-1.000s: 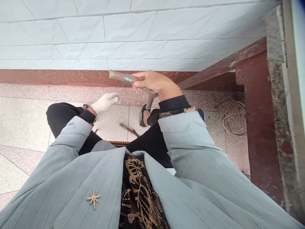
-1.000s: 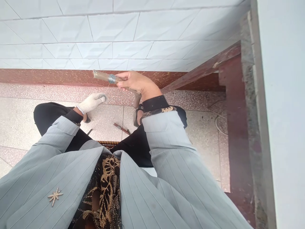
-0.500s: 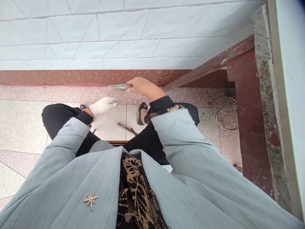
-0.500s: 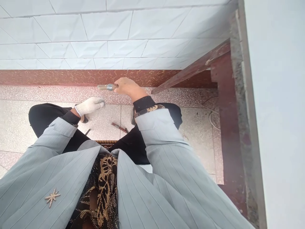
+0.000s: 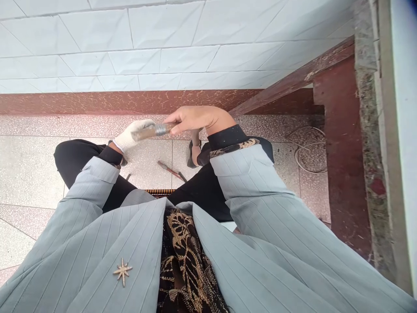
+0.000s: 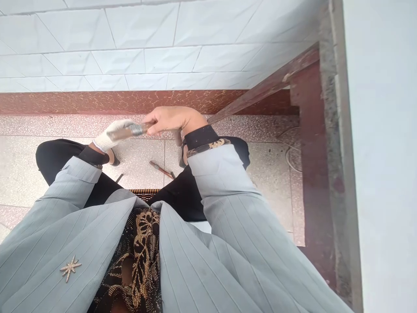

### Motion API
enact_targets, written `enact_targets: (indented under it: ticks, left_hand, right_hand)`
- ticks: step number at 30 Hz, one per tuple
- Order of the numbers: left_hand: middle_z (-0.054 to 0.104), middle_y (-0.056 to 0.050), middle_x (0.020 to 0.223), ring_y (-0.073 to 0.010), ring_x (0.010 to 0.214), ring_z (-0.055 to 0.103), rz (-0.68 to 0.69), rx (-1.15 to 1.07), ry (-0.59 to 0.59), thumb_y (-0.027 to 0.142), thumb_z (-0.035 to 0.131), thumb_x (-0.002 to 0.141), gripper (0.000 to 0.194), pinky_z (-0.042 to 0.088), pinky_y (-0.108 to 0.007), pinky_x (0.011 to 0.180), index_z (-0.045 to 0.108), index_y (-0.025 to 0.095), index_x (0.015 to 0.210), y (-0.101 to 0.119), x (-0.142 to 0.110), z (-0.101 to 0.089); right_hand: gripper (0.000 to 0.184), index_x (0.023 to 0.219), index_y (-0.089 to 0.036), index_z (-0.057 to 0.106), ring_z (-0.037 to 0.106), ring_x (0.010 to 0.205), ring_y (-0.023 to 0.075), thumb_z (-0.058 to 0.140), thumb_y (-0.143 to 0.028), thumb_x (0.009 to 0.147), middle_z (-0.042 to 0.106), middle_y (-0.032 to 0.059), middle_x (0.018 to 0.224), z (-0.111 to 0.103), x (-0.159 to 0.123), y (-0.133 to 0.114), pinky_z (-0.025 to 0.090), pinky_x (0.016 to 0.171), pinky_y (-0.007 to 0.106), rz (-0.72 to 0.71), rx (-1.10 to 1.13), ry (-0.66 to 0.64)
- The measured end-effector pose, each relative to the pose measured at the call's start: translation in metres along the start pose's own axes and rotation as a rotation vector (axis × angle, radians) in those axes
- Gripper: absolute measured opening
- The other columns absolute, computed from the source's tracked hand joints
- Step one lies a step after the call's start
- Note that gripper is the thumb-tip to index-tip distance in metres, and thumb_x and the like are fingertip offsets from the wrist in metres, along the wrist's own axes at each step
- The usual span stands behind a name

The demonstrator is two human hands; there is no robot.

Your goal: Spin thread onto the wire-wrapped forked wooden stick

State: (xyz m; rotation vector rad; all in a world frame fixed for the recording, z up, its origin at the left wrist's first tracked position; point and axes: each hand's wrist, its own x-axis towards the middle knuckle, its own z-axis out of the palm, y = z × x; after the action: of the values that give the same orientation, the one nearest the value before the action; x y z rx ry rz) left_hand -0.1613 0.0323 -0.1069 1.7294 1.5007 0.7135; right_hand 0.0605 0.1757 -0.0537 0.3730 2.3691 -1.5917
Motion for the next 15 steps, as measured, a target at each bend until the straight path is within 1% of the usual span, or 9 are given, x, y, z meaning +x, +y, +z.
enact_targets:
  ticks: [2, 3, 4, 5, 7, 9, 11, 13, 15]
  left_hand:
    - [0.058, 0.0, 0.072, -0.0124, 0.064, 0.051, -0.032, -0.105, 0.002, 0.033, 0.049, 0.101, 0.024, 0.043, -0.027, 0.065, 0.065, 0.017, 0.092, 0.001, -0.001, 0.0]
    - [0.056, 0.001, 0.07, -0.0117, 0.062, 0.049, -0.044, -0.125, -0.01, 0.032, 0.048, 0.102, 0.024, 0.042, -0.026, 0.063, 0.065, 0.017, 0.093, 0.002, -0.001, 0.0]
    - [0.055, 0.002, 0.069, -0.0114, 0.062, 0.048, -0.047, -0.116, -0.027, 0.031, 0.048, 0.101, 0.024, 0.042, -0.026, 0.063, 0.066, 0.017, 0.094, 0.003, -0.002, 0.0]
    - [0.057, 0.001, 0.07, -0.0115, 0.063, 0.049, -0.043, -0.084, -0.048, 0.031, 0.049, 0.1, 0.024, 0.042, -0.026, 0.064, 0.067, 0.016, 0.094, 0.005, -0.002, 0.0]
    - [0.062, 0.0, 0.077, -0.0124, 0.069, 0.053, -0.021, 0.016, -0.081, 0.031, 0.05, 0.098, 0.024, 0.044, -0.027, 0.07, 0.068, 0.016, 0.092, 0.008, -0.004, -0.001]
    - [0.066, -0.001, 0.082, -0.014, 0.075, 0.057, 0.001, 0.11, -0.118, 0.032, 0.051, 0.097, 0.026, 0.046, -0.029, 0.074, 0.07, 0.016, 0.092, 0.01, -0.005, -0.003]
    - [0.065, -0.001, 0.08, -0.0151, 0.076, 0.058, 0.002, 0.168, -0.139, 0.034, 0.051, 0.097, 0.027, 0.045, -0.03, 0.075, 0.07, 0.017, 0.09, 0.01, -0.006, -0.004]
    - [0.064, 0.0, 0.077, -0.0154, 0.075, 0.057, -0.004, 0.201, -0.135, 0.034, 0.05, 0.096, 0.027, 0.044, -0.031, 0.074, 0.069, 0.017, 0.088, 0.009, -0.007, -0.004]
    - [0.063, 0.0, 0.076, -0.0155, 0.074, 0.056, -0.01, 0.223, -0.112, 0.034, 0.05, 0.096, 0.026, 0.043, -0.031, 0.074, 0.069, 0.018, 0.087, 0.008, -0.007, -0.006]
  right_hand:
    - [0.024, 0.093, -0.02, 0.067, 0.052, 0.071, 0.0131, 0.077, -0.041, 0.089, 0.063, 0.0004, 0.082, -0.004, -0.004, 0.006, 0.045, 0.072, 0.028, -0.137, 0.217, 0.279]
    - [0.026, 0.089, -0.02, 0.063, 0.051, 0.069, 0.0129, 0.076, -0.043, 0.089, 0.062, 0.001, 0.082, -0.005, -0.003, 0.009, 0.045, 0.071, 0.029, -0.172, 0.308, 0.402]
    - [0.027, 0.086, -0.021, 0.06, 0.05, 0.069, 0.013, 0.074, -0.043, 0.09, 0.06, 0.0017, 0.082, -0.005, 0.0, 0.012, 0.046, 0.07, 0.029, -0.162, 0.362, 0.507]
    - [0.026, 0.085, -0.022, 0.059, 0.05, 0.068, 0.0137, 0.073, -0.043, 0.091, 0.06, 0.0024, 0.081, -0.004, 0.005, 0.015, 0.047, 0.07, 0.03, -0.116, 0.37, 0.593]
    - [0.02, 0.09, -0.022, 0.063, 0.056, 0.074, 0.0174, 0.072, -0.04, 0.093, 0.062, 0.0042, 0.081, -0.001, 0.016, 0.02, 0.048, 0.071, 0.032, 0.087, 0.187, 0.711]
    - [0.016, 0.099, -0.02, 0.071, 0.063, 0.085, 0.0228, 0.073, -0.035, 0.093, 0.068, 0.0074, 0.088, 0.003, 0.026, 0.021, 0.05, 0.077, 0.036, 0.269, -0.115, 0.714]
    - [0.021, 0.108, -0.018, 0.077, 0.068, 0.098, 0.0283, 0.073, -0.031, 0.092, 0.073, 0.0114, 0.1, 0.008, 0.034, 0.02, 0.051, 0.084, 0.04, 0.371, -0.362, 0.615]
    - [0.024, 0.113, -0.016, 0.08, 0.07, 0.104, 0.0315, 0.071, -0.027, 0.093, 0.076, 0.0147, 0.109, 0.012, 0.037, 0.018, 0.05, 0.087, 0.042, 0.419, -0.492, 0.491]
    - [0.025, 0.115, -0.015, 0.081, 0.07, 0.106, 0.0326, 0.07, -0.023, 0.094, 0.077, 0.0171, 0.114, 0.015, 0.037, 0.014, 0.049, 0.087, 0.042, 0.428, -0.567, 0.374]
